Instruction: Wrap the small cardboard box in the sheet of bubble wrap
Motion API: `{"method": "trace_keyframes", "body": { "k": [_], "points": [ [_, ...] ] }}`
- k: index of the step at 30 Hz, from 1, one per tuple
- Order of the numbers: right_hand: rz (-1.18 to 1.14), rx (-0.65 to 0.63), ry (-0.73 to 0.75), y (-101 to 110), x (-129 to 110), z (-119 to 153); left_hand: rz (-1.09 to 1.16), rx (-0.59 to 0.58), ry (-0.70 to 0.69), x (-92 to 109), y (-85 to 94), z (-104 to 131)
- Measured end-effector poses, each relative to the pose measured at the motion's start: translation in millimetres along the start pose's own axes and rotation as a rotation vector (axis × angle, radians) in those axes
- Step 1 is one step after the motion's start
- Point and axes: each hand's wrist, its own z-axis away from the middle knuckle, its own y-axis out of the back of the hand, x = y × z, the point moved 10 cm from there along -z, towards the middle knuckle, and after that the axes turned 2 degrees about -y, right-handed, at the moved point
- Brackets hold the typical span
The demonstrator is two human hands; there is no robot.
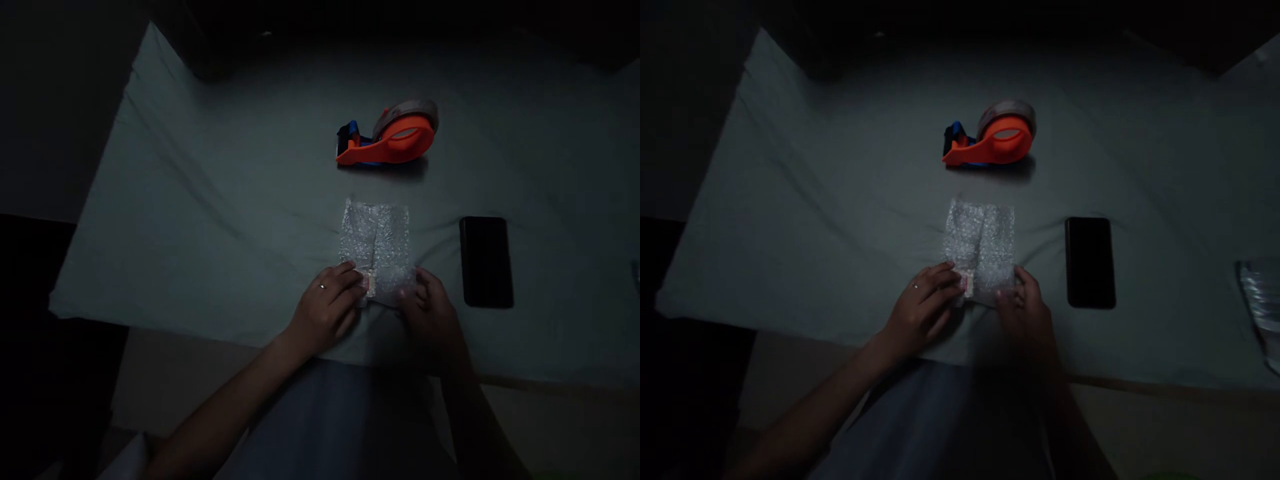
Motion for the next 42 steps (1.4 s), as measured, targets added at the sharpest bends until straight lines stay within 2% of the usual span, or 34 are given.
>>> {"method": "trace_keyframes", "body": {
  "k": [4, 7, 10, 15, 19, 23, 30, 34, 38, 42],
  "points": [
    [-0.052, 0.028, 0.046, -6.2, -12.2, 1.2, -0.005, 0.009, -0.007, 0.9, 1.4, 0.9],
    [-0.078, -0.017, -0.009, -11.3, -7.9, -1.8, -0.004, -0.005, 0.001, 0.8, 0.2, 1.1],
    [-0.119, 0.019, -0.028, -9.0, -2.3, -6.2, -0.031, -0.002, -0.004, 2.3, -0.1, 0.8],
    [-0.332, 0.175, 0.072, -3.2, -11.7, -4.6, -0.039, 0.015, -0.011, 3.4, 0.3, 0.6],
    [-0.397, 0.114, 0.166, -18.9, -34.5, 3.4, -0.054, 0.018, -0.008, 3.6, 0.7, 0.1],
    [-0.285, 0.095, 0.242, -29.7, -51.3, 12.9, -0.087, 0.013, -0.027, 5.8, 1.0, -1.6],
    [0.044, 0.138, 0.439, -30.7, -73.7, 31.1, -0.110, 0.044, -0.010, 4.0, 2.0, -0.4],
    [0.166, 0.091, 0.535, -35.5, -81.3, 44.6, -0.064, 0.101, 0.002, 1.3, 4.9, 1.6],
    [0.328, 0.067, 0.703, -48.0, -95.6, 63.3, -0.078, 0.154, -0.010, 1.5, 8.4, 3.7],
    [0.323, 0.075, 0.728, -48.9, -102.1, 65.0, -0.143, 0.162, -0.003, 2.4, 8.9, 5.2]
  ]
}}
